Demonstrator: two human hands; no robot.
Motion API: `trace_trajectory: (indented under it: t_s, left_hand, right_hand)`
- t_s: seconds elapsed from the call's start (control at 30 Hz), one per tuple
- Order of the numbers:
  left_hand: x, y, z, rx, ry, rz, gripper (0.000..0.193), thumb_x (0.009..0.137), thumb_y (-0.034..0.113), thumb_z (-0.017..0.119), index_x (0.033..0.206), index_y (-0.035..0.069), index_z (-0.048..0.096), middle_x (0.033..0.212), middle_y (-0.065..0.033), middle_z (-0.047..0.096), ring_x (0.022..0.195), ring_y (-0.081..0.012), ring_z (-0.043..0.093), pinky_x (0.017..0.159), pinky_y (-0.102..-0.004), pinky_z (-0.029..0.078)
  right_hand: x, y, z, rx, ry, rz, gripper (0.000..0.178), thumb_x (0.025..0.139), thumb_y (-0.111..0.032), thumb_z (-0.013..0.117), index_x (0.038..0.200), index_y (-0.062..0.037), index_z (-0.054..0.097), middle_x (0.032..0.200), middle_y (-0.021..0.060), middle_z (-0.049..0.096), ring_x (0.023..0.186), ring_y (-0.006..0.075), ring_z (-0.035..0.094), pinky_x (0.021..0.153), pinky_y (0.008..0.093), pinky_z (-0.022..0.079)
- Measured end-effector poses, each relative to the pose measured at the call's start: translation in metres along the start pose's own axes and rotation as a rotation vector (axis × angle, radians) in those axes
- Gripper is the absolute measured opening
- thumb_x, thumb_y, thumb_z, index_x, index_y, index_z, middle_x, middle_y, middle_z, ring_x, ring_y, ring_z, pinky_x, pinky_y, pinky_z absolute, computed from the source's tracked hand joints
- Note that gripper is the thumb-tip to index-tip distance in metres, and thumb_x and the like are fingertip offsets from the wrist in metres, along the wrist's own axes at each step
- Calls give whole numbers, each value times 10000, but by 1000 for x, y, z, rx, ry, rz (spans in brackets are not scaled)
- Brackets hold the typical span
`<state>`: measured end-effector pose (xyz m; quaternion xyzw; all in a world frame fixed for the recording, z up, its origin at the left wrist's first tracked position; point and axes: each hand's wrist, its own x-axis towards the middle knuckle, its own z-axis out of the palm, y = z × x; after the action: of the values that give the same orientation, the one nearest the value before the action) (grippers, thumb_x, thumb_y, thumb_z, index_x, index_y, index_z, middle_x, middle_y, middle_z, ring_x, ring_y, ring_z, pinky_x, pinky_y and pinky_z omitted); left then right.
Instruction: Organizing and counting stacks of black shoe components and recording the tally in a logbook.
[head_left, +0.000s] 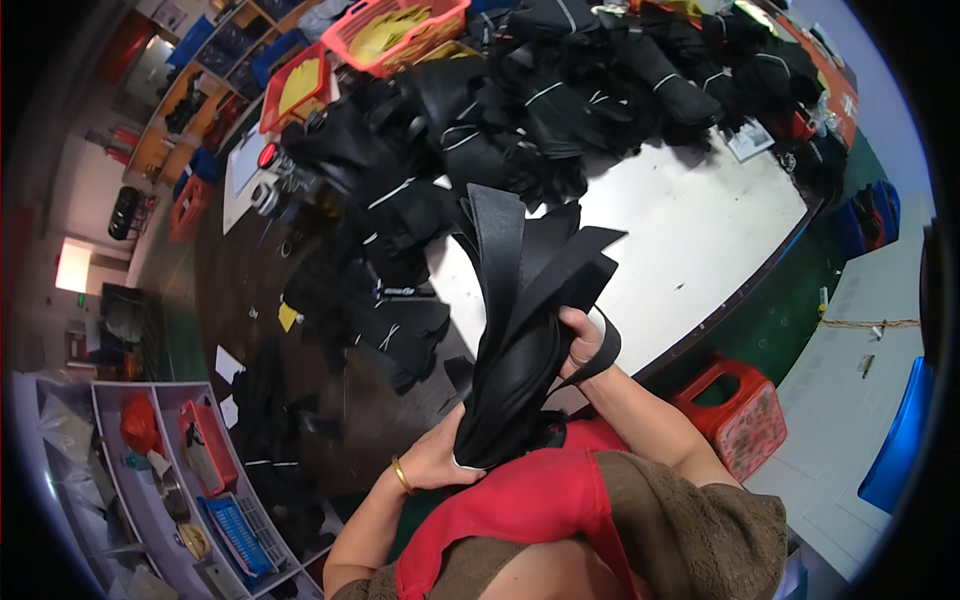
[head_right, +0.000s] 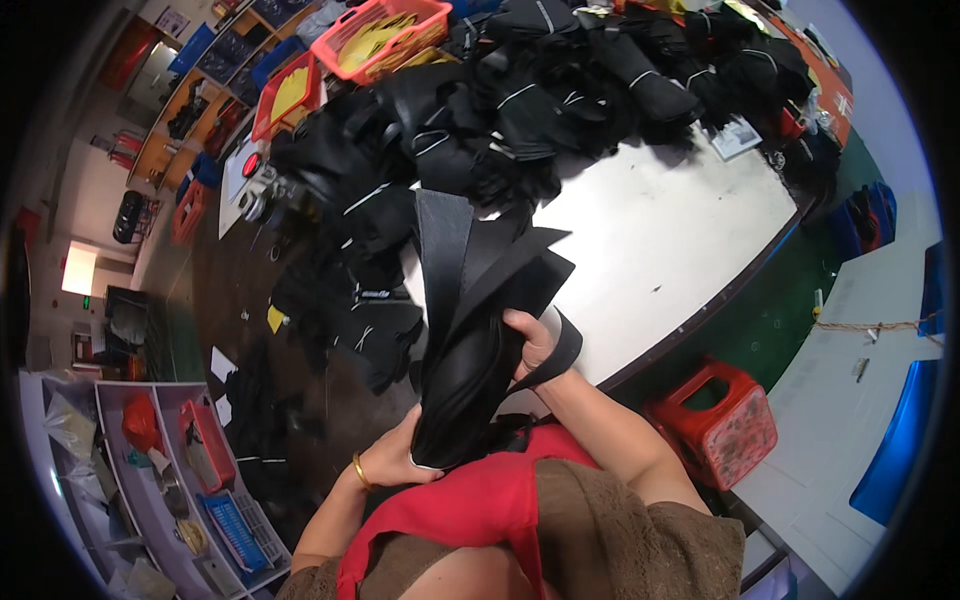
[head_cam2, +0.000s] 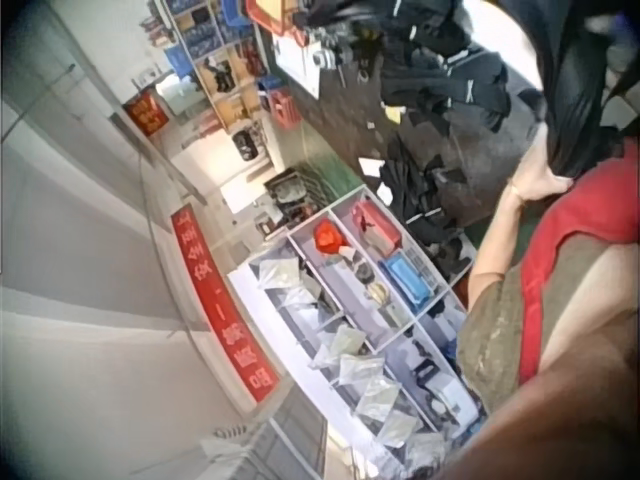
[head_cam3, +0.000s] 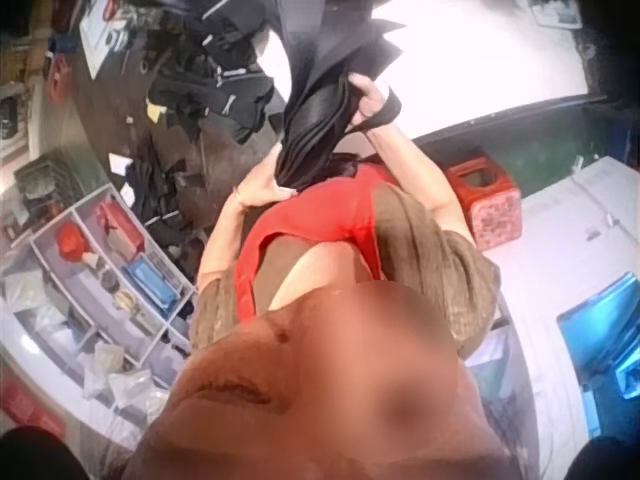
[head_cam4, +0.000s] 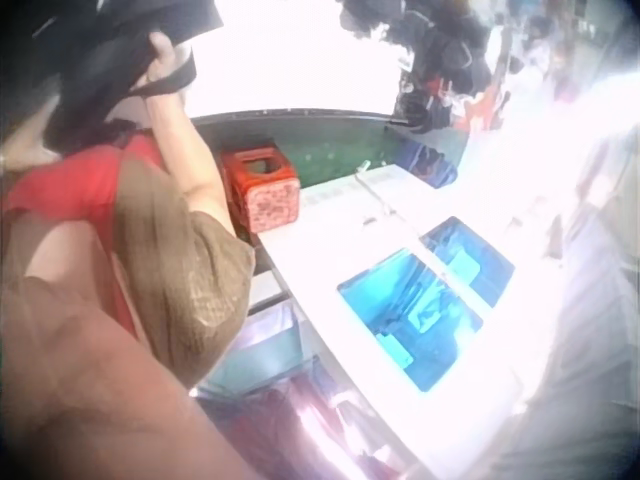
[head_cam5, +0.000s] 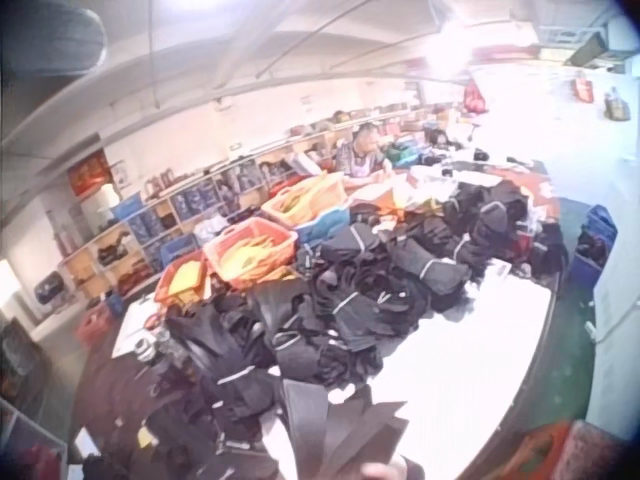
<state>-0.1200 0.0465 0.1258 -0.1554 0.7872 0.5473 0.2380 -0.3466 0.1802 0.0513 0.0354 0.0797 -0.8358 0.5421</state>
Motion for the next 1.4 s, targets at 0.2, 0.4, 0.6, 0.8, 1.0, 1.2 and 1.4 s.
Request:
trace_trajectory:
  t_s: [0.2,0.4,0.6,0.8,1.0,1.2,1.4]
  left_hand:
    - [61,28,11,36,-32,53,1137,694,406,781,1410,-127,78,1443,-311,248,1382,-341,241,1127,-337,204]
    - [155,38,25,-546,269,329,849,905,370,559,1470,-14,56,1489,-172,249,1375,-259,269,1105,-337,234]
    - [210,114,29,-903,492,365,493,991,230,444,1428,45,312,1311,-71,498,1162,-124,502,973,-250,392]
    - [217,140,32,-1166,602,348,467,948,152,542,1358,-25,405,1312,-100,503,1172,-156,497,1001,-284,387]
    - [219,153,30,-1192,678,280,325,906,111,598,1194,-37,573,1104,-89,635,987,-137,598,894,-262,467]
    - [220,154,27,-1275,740,206,216,854,52,655,1055,-24,634,975,-73,667,853,-119,632,782,-236,511]
    - [223,153,28,-1314,739,234,171,832,28,676,996,-9,646,935,-73,668,816,-113,637,748,-234,523]
  right_hand:
    - [-8,-61,-2,-48,61,-134,475,773,-184,672,1184,14,540,1119,159,620,1028,301,616,942,448,500]
    - [-16,-106,-7,-204,51,-40,562,752,-198,683,1245,-1,498,1209,130,575,1140,277,549,1015,409,427]
    - [-7,-136,-33,-657,-29,-97,671,783,-312,697,1326,-23,428,1231,113,548,1135,221,543,947,343,467]
    - [-12,-143,-54,-537,44,-152,793,813,-502,640,1400,-60,341,1363,103,454,1227,244,476,1033,390,401]
    - [-16,-138,-65,-594,28,-280,788,801,-491,676,1359,-21,382,1305,126,500,1153,218,529,965,353,457]
    - [-21,-134,-72,-558,47,-274,795,795,-485,688,1352,-5,387,1309,128,498,1149,223,534,952,347,466]
    - [-25,-135,-71,-640,187,-225,878,729,-540,710,1375,-48,373,1309,107,502,1182,241,518,1013,384,427]
